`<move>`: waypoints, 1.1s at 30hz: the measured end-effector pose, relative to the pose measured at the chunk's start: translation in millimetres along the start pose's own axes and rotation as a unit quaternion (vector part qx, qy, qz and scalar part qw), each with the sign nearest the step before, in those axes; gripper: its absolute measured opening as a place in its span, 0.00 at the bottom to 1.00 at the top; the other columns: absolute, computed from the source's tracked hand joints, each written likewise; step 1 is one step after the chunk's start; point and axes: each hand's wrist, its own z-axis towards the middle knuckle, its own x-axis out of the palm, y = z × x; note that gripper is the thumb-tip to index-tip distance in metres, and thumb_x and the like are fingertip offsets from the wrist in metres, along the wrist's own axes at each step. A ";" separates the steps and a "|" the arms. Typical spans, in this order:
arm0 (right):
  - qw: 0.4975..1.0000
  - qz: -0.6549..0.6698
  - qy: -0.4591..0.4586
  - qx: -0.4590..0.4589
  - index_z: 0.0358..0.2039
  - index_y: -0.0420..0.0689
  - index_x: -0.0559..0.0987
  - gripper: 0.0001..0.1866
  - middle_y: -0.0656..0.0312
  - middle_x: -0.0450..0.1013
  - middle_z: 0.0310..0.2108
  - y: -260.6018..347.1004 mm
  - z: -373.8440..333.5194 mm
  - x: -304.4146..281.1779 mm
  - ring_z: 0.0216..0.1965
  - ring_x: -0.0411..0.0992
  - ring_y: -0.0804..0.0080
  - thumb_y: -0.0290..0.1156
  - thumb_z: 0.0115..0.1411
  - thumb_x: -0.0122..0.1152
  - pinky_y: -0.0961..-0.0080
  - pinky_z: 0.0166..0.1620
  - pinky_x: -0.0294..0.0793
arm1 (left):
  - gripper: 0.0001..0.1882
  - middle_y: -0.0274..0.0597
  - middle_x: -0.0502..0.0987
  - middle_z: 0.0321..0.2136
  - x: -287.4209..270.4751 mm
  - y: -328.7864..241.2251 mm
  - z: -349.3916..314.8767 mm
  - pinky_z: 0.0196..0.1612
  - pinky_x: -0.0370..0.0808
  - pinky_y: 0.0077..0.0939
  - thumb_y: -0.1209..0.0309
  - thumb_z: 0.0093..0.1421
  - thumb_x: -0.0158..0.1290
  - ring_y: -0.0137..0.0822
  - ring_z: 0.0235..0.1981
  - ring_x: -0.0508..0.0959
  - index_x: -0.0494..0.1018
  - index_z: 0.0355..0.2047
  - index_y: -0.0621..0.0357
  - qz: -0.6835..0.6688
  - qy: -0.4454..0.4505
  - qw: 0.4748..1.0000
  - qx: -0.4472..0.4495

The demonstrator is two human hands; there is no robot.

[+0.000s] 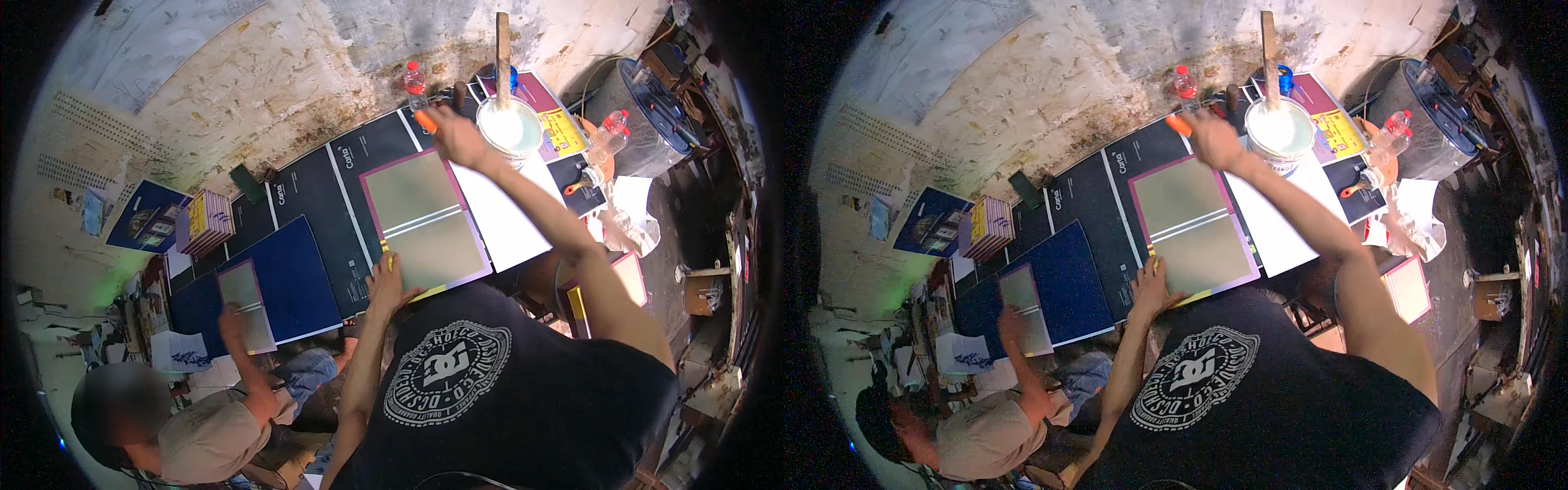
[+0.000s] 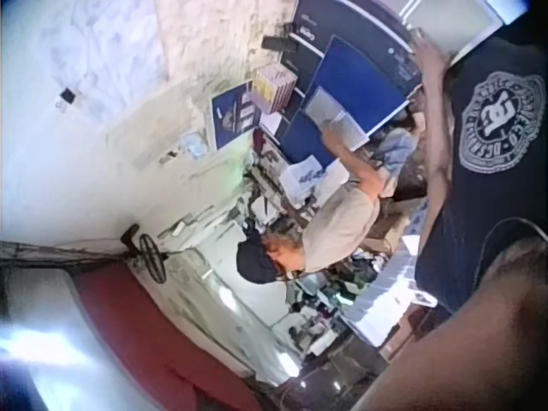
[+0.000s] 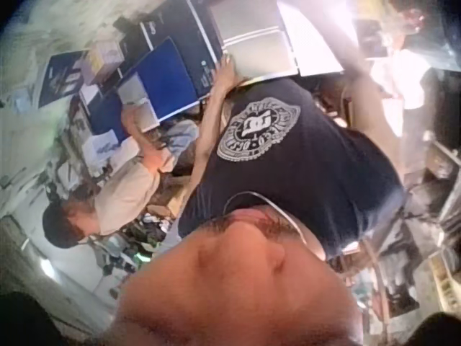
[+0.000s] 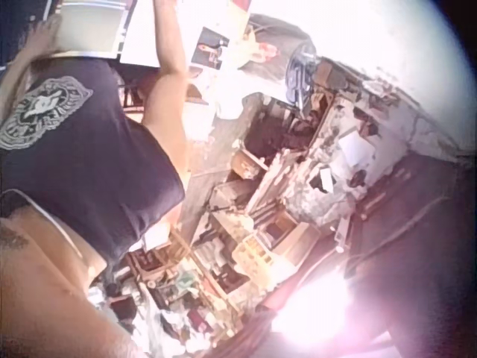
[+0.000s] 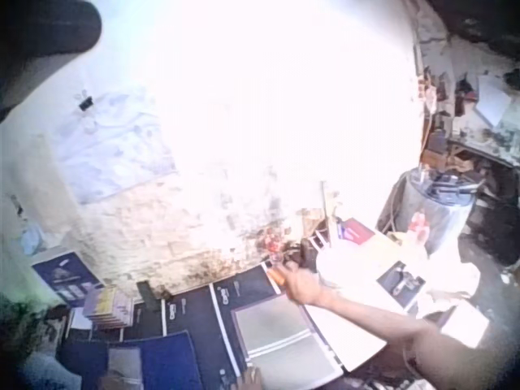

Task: The person applies adhesive onto book covers using a brush, spreading glue across the cardboard surfaces.

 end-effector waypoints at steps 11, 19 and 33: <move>0.941 0.119 -0.052 0.313 0.27 0.34 0.82 0.21 0.53 0.78 0.20 -36.8 -78.8 8.6 0.23 0.77 0.69 0.44 0.58 0.68 0.69 0.30 0.76 | 0.65 0.49 0.59 0.64 15.6 15.9 5.0 0.50 0.69 0.59 0.38 0.32 0.71 0.53 0.57 0.69 0.57 0.66 0.59 0.044 0.041 0.998 0.000; 0.915 0.176 -0.062 0.359 0.34 0.39 0.80 0.12 0.51 0.79 0.28 74.8 -153.5 7.0 0.31 0.79 0.69 0.30 0.50 0.70 0.69 0.38 0.78 | 0.65 0.51 0.58 0.64 22.5 30.5 5.3 0.50 0.69 0.66 0.35 0.32 0.69 0.56 0.60 0.68 0.56 0.65 0.57 0.002 0.044 0.999 0.016; 0.928 0.163 -0.020 0.335 0.31 0.41 0.76 0.12 0.53 0.74 0.22 131.7 -209.9 9.5 0.24 0.76 0.69 0.37 0.59 0.66 0.68 0.31 0.75 | 0.63 0.50 0.57 0.62 15.3 28.7 3.3 0.49 0.69 0.63 0.31 0.40 0.63 0.57 0.58 0.68 0.55 0.66 0.61 0.001 0.034 0.998 0.062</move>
